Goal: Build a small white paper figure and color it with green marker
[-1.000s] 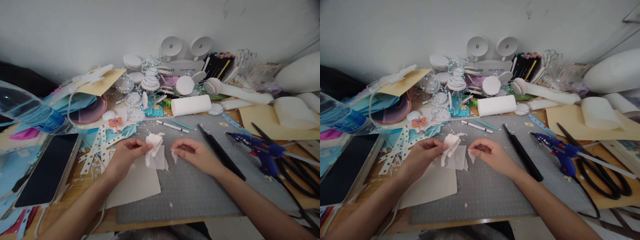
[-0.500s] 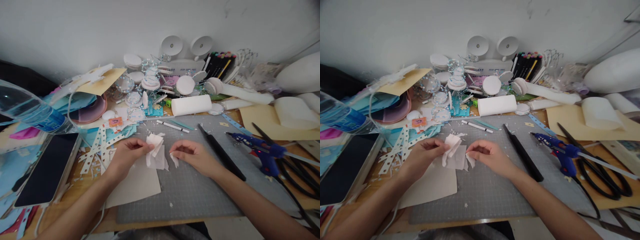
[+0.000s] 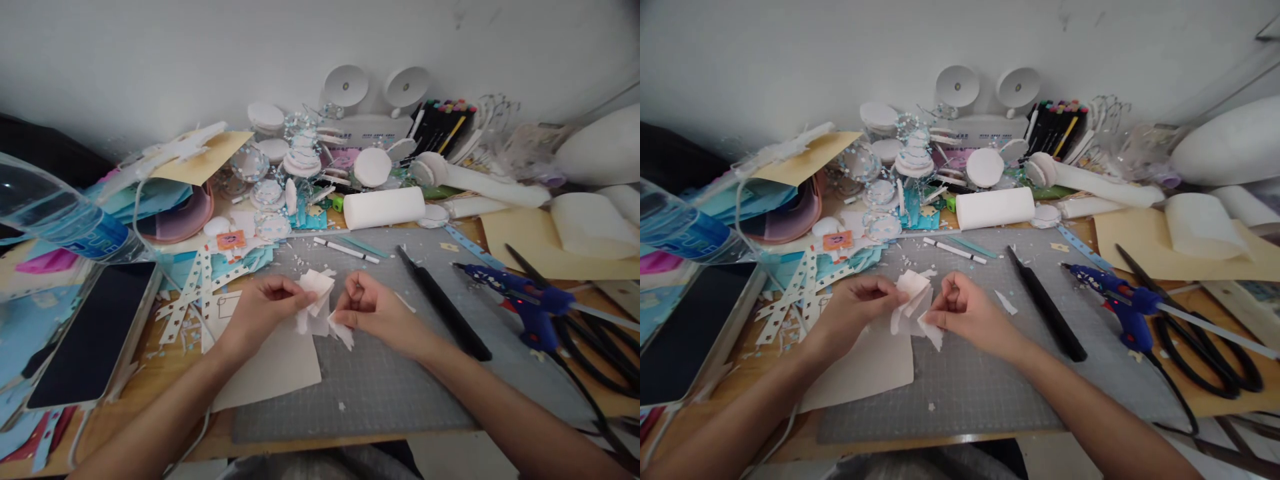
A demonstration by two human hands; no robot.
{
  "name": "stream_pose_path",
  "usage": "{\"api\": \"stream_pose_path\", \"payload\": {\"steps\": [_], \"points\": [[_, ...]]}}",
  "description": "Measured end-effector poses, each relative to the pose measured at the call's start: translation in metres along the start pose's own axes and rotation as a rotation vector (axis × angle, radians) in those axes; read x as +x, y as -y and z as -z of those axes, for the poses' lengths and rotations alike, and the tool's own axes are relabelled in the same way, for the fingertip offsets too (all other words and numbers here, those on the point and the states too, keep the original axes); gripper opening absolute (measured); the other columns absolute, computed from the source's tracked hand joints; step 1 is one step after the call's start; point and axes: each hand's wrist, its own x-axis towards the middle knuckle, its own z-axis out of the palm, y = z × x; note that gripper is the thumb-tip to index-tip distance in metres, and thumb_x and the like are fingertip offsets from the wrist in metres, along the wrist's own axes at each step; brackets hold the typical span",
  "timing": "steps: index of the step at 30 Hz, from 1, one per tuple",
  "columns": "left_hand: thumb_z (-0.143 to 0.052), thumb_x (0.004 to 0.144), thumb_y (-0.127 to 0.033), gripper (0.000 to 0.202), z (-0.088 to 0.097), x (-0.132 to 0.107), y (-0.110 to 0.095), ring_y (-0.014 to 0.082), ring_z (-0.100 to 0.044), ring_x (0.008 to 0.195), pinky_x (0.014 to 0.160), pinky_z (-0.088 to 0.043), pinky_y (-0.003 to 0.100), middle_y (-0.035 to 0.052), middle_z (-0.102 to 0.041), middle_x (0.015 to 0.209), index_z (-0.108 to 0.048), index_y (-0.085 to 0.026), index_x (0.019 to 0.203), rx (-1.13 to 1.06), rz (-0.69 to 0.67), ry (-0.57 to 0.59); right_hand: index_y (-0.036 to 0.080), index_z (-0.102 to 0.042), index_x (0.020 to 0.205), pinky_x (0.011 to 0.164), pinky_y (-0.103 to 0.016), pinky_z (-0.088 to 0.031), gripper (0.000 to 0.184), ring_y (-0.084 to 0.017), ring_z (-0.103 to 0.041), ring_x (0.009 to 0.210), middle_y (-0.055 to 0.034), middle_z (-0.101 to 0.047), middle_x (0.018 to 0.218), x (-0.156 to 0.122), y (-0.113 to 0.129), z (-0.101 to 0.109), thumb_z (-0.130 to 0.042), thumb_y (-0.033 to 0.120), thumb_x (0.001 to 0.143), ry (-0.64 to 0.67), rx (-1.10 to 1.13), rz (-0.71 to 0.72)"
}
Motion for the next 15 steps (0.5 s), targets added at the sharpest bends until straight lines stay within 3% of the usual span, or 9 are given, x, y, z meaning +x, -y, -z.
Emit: {"api": "stream_pose_path", "payload": {"steps": [7,15], "points": [[-0.078,0.062,-0.032,0.02,-0.004,-0.001,-0.002,0.0092,-0.051,0.051,0.05,-0.039,0.019,-0.0017,-0.062,0.056,-0.065,-0.016,0.058,0.043,0.009,0.061,0.024,-0.027,0.075,0.047,-0.018,-0.033,0.051,-0.007,-0.048,0.051,0.0101,-0.052,0.061,0.005,-0.011,0.0,-0.077,0.029,0.069,-0.021,0.086,-0.023],[-0.077,0.064,-0.031,0.02,-0.004,-0.001,0.002,0.0088,-0.05,0.053,0.052,-0.038,0.019,-0.0014,-0.062,0.058,-0.066,-0.015,0.06,0.087,-0.008,0.066,0.024,-0.026,0.074,0.047,-0.019,-0.035,0.054,-0.007,-0.049,0.051,0.0101,-0.054,0.062,0.006,-0.013,-0.005,-0.079,0.026,0.065,-0.068,0.122,-0.067]]}}
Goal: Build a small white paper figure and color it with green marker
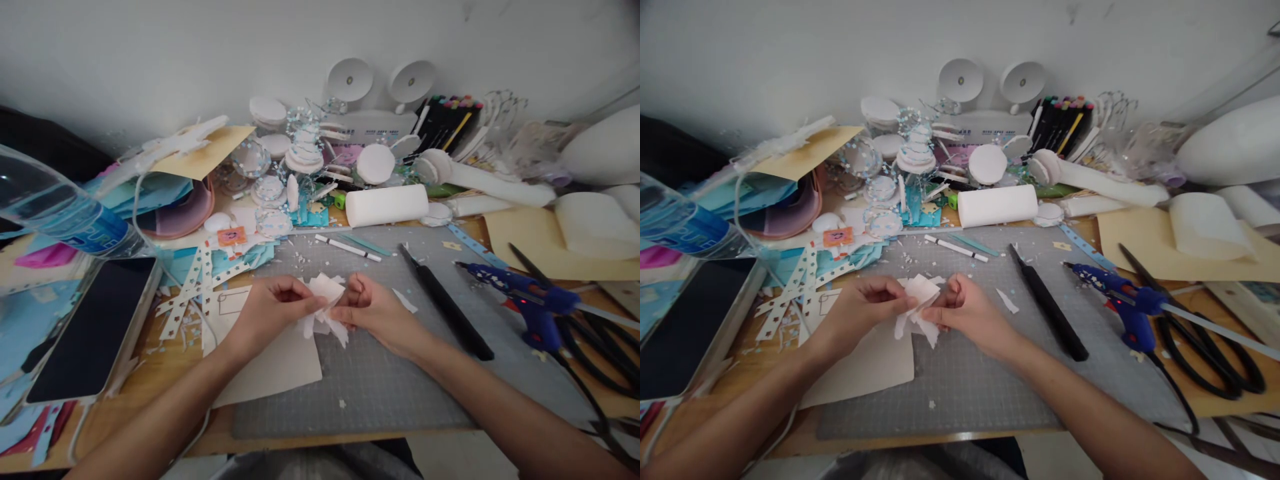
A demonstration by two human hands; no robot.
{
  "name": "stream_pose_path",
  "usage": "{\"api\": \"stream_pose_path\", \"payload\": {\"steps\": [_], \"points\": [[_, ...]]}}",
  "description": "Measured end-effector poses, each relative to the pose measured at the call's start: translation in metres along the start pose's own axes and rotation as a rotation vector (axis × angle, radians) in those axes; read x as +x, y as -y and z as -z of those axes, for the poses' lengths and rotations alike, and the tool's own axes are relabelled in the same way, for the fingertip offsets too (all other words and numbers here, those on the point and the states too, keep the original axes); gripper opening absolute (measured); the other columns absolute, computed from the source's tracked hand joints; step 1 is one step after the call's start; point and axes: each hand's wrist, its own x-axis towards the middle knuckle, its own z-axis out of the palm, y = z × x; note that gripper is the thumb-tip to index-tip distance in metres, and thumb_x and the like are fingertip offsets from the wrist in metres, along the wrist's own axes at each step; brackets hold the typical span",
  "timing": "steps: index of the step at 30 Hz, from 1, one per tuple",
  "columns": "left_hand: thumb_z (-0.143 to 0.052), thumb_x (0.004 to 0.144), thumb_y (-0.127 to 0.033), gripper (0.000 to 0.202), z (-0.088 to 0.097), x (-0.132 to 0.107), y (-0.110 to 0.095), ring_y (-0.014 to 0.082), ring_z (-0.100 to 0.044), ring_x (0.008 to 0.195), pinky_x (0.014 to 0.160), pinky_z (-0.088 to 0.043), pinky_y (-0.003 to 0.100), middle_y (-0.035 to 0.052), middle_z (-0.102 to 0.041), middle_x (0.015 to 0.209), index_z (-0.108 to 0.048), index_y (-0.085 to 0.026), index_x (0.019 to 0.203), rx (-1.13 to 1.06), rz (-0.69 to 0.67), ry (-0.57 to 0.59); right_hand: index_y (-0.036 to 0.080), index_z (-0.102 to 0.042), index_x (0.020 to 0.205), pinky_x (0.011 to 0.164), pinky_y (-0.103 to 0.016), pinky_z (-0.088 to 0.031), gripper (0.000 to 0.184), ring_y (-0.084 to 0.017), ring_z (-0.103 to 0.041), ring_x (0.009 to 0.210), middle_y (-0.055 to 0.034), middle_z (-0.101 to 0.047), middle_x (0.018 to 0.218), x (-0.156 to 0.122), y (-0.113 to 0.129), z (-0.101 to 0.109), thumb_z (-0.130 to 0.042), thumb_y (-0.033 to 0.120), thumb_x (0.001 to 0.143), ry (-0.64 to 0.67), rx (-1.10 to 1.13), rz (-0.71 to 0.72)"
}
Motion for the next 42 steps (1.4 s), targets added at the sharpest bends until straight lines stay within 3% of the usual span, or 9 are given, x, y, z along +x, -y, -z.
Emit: {"api": "stream_pose_path", "payload": {"steps": [21,29,36,42], "points": [[-0.078,0.063,-0.034,0.022,-0.001,0.0,0.0,0.01,-0.052,0.053,0.052,-0.038,0.02,-0.0008,-0.062,0.059,-0.066,-0.015,0.06,0.025,-0.025,0.025,0.023,-0.027,0.071,0.05,-0.021,-0.036,0.05,-0.008,-0.043,0.055,0.0088,-0.041,0.064,0.0,0.001,-0.005,-0.076,0.033,0.066,-0.046,-0.174,0.046],[-0.078,0.063,-0.031,0.019,0.002,0.001,-0.001,0.0085,-0.049,0.052,0.051,-0.036,0.019,-0.0023,-0.062,0.056,-0.067,-0.016,0.059,-0.048,0.014,0.007,0.021,-0.039,0.08,0.056,-0.022,-0.04,0.036,-0.008,-0.05,0.06,0.0053,-0.053,0.073,-0.004,0.004,0.001,-0.071,0.037,0.074,0.099,-0.085,0.054],[-0.077,0.065,-0.034,0.019,0.001,0.0,-0.001,0.0097,-0.052,0.052,0.053,-0.038,0.02,-0.0016,-0.064,0.057,-0.068,-0.017,0.06,-0.089,0.017,0.029,0.017,-0.05,0.096,0.039,-0.019,-0.027,0.039,-0.003,-0.043,0.04,-0.001,-0.066,0.075,-0.004,0.007,-0.001,-0.064,0.049,0.078,0.146,-0.186,-0.069],[-0.077,0.064,-0.03,0.018,0.0,0.0,-0.002,0.0073,-0.048,0.052,0.052,-0.036,0.018,-0.0031,-0.061,0.055,-0.067,-0.016,0.058,-0.089,0.032,-0.006,0.015,-0.06,0.082,0.037,-0.017,-0.025,0.032,-0.003,-0.042,0.038,-0.0011,-0.068,0.067,-0.006,0.012,-0.002,-0.063,0.046,0.08,0.167,-0.28,-0.136]]}}
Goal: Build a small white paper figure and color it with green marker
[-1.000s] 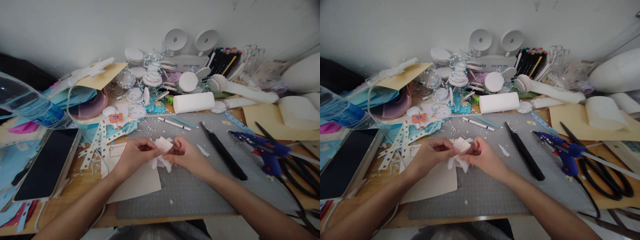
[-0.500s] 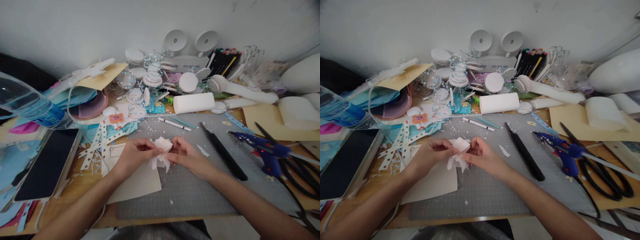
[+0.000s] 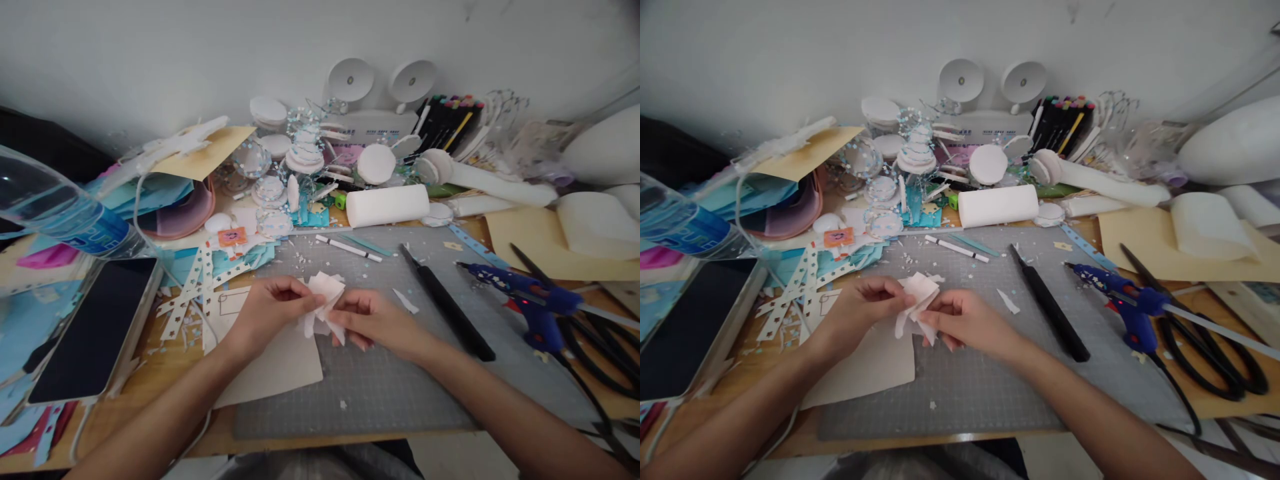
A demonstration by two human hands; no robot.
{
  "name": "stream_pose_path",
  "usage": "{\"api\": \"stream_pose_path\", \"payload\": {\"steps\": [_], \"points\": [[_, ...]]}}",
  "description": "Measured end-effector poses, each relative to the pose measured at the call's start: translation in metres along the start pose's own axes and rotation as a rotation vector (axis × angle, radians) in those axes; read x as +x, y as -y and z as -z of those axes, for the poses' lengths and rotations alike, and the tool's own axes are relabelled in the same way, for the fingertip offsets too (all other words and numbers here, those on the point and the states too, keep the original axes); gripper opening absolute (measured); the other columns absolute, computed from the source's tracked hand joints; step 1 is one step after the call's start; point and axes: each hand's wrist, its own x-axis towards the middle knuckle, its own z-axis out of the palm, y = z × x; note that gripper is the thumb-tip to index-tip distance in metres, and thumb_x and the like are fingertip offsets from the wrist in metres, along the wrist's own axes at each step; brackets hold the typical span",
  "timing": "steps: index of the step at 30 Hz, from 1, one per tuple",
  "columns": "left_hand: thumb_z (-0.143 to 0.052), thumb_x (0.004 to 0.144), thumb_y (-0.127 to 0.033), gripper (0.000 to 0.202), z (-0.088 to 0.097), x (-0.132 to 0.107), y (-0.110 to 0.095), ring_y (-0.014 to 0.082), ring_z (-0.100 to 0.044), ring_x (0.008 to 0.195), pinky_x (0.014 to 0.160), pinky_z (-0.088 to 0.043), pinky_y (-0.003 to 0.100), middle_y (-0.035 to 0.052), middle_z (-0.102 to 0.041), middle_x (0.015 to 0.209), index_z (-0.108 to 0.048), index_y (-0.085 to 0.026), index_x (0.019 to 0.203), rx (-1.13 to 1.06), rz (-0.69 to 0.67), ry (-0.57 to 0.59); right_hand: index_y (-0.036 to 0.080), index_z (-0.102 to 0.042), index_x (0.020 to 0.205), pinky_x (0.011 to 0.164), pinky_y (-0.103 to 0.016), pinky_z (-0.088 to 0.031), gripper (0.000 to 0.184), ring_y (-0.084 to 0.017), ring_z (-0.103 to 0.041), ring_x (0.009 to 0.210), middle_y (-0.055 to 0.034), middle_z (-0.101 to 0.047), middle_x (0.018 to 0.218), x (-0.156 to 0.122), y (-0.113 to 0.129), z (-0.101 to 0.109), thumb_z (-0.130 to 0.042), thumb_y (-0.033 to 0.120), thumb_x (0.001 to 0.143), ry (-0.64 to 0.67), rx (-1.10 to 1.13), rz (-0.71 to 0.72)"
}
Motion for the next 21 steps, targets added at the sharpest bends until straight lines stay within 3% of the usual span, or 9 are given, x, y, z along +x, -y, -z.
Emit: {"api": "stream_pose_path", "payload": {"steps": [7,21], "points": [[-0.078,0.064,-0.03,0.019,0.0008,0.0003,-0.0002,0.0071,-0.048,0.053,0.052,-0.036,0.018,-0.003,-0.062,0.056,-0.067,-0.016,0.058,-0.026,0.011,-0.003,0.015,-0.061,0.082,0.041,-0.017,-0.033,0.024,-0.003,-0.046,0.042,-0.0003,-0.068,0.067,-0.002,0.0004,0.0024,-0.065,0.039,0.08,0.019,0.064,0.045],[-0.077,0.065,-0.03,0.019,-0.001,-0.0004,-0.0003,0.0075,-0.047,0.055,0.054,-0.036,0.018,-0.0026,-0.061,0.057,-0.067,-0.014,0.061,0.008,-0.013,0.014,0.014,-0.063,0.083,0.039,-0.017,-0.031,0.028,-0.004,-0.044,0.041,0.0011,-0.064,0.061,0.0013,-0.0026,0.0,-0.067,0.042,0.077,-0.048,0.055,0.044]]}}
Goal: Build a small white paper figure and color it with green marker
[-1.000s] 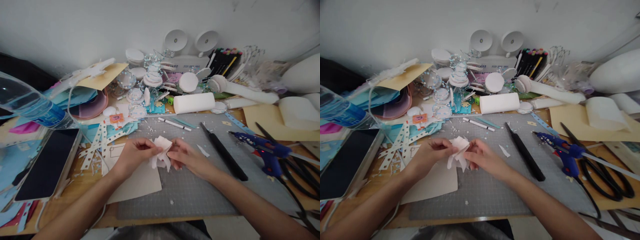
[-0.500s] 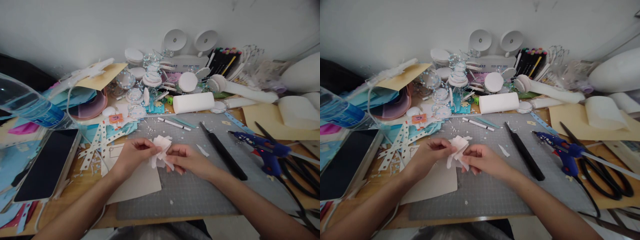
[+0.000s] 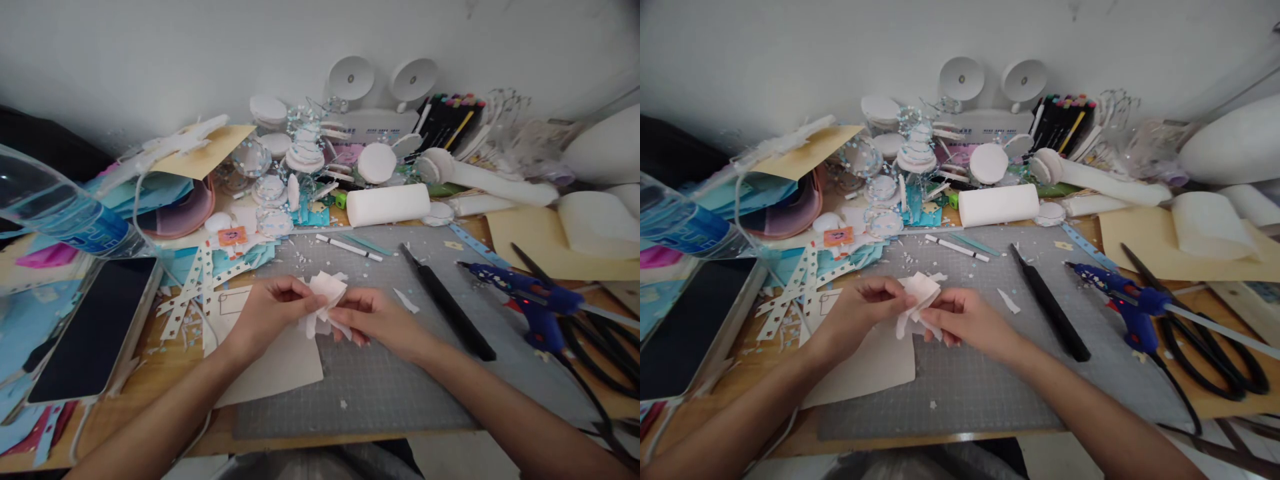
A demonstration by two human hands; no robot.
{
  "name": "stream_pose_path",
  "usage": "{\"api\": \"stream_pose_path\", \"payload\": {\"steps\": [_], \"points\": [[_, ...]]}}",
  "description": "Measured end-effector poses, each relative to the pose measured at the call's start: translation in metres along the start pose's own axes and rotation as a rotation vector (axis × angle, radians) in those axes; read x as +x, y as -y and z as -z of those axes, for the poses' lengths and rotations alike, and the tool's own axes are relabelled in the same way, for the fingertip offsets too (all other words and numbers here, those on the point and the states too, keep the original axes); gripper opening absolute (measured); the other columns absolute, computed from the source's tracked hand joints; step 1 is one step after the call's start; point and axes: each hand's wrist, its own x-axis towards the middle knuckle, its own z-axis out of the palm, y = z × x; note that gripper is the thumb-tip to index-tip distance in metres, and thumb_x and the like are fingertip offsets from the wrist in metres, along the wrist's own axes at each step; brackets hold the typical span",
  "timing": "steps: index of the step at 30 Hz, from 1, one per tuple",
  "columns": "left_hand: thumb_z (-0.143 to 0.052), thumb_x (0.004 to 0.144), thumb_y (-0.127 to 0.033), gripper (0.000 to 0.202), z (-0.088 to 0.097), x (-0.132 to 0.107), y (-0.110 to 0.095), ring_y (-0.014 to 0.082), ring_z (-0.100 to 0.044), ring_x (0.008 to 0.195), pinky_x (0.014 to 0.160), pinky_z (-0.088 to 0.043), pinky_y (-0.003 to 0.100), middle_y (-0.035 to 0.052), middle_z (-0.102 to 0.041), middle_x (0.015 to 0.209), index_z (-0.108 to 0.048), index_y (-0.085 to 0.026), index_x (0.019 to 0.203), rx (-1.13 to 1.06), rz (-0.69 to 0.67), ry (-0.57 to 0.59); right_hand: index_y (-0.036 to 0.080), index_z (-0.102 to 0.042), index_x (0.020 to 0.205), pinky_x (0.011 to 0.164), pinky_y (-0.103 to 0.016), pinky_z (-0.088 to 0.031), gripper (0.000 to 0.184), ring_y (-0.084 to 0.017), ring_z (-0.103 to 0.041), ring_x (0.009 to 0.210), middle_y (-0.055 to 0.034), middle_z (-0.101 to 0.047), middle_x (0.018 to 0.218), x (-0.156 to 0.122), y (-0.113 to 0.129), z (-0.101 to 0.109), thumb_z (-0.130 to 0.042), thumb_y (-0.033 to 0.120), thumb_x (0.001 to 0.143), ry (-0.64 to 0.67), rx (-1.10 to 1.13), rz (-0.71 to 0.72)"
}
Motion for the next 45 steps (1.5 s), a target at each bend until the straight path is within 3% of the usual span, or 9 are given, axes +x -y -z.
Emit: {"api": "stream_pose_path", "payload": {"steps": [21,45], "points": [[-0.076,0.068,-0.028,0.019,-0.0036,-0.0001,0.0064,0.0094,-0.056,0.059,0.057,-0.041,0.02,-0.0015,-0.063,0.062,-0.065,-0.014,0.063,0.01,-0.086,0.023,0.015,-0.061,0.08,0.036,-0.017,-0.03,0.025,-0.004,-0.043,0.039,0.0031,-0.061,0.057,-0.0009,-0.0004,-0.0037,-0.066,0.039,0.076,-0.084,0.002,-0.035],[-0.078,0.065,-0.027,0.019,-0.0044,-0.0057,-0.0017,0.0088,-0.052,0.056,0.055,-0.04,0.02,-0.0023,-0.062,0.059,-0.064,-0.015,0.059,-0.055,-0.035,0.024,0.015,-0.062,0.084,0.039,-0.019,-0.032,0.028,-0.006,-0.045,0.043,0.0005,-0.064,0.061,-0.0034,0.0004,-0.0031,-0.063,0.042,0.076,-0.004,0.011,0.03]]}}
